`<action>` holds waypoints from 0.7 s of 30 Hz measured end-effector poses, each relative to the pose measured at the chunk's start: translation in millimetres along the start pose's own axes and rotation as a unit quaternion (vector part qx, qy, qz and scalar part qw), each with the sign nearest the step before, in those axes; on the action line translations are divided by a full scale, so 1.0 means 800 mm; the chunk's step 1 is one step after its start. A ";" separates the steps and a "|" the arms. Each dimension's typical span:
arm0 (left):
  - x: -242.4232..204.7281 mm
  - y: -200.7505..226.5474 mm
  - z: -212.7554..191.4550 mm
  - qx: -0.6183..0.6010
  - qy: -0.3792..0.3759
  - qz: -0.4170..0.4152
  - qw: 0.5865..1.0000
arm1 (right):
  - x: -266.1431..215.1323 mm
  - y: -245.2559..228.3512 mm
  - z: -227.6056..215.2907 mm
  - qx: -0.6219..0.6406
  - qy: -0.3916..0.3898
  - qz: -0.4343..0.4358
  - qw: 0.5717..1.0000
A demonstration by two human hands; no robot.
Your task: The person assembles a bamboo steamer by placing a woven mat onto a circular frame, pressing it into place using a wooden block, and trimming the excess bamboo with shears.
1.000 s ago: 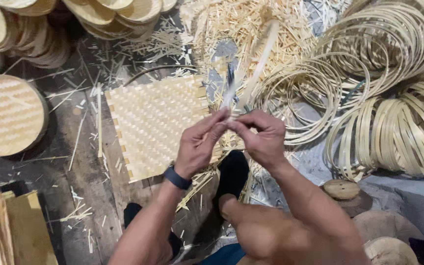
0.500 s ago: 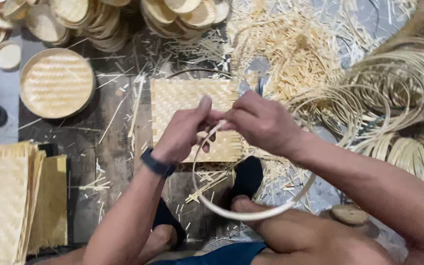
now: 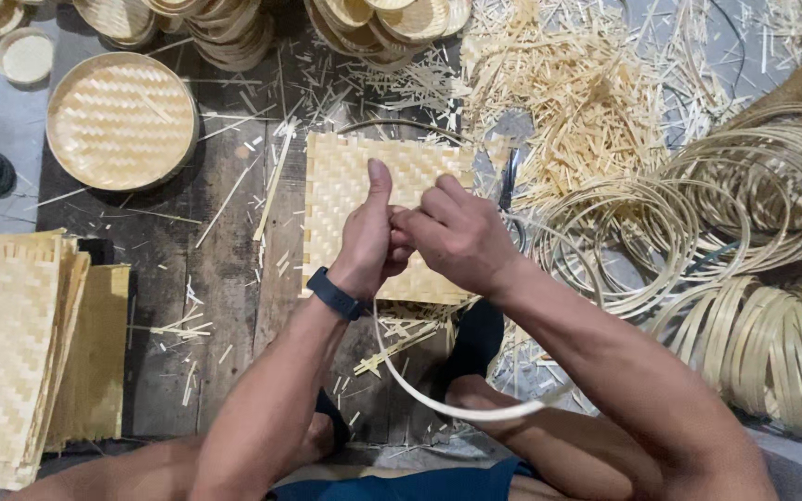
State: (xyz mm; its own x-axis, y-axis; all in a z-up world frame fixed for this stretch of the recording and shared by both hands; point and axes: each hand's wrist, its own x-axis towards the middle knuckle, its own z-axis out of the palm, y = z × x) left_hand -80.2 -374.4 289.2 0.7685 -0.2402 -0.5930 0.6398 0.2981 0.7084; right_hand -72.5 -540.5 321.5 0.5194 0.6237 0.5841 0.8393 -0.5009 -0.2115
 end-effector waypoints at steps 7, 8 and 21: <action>0.013 -0.006 -0.091 -0.261 0.022 0.230 0.937 | -0.030 0.090 -0.038 0.272 0.030 0.501 0.821; 0.015 -0.004 -0.098 -0.284 0.012 0.226 0.932 | -0.042 0.093 -0.043 0.392 0.066 0.565 0.723; 0.018 0.016 -0.127 -0.258 0.062 0.141 0.954 | -0.117 0.101 0.032 0.693 0.153 0.469 0.525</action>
State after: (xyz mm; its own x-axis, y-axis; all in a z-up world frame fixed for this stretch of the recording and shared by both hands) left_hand -61.8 -279.9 250.6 0.8820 0.0189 -0.4709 0.2949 0.7572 0.5828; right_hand -49.4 -623.8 230.1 0.9368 0.2610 -0.2331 -0.3426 0.5490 -0.7624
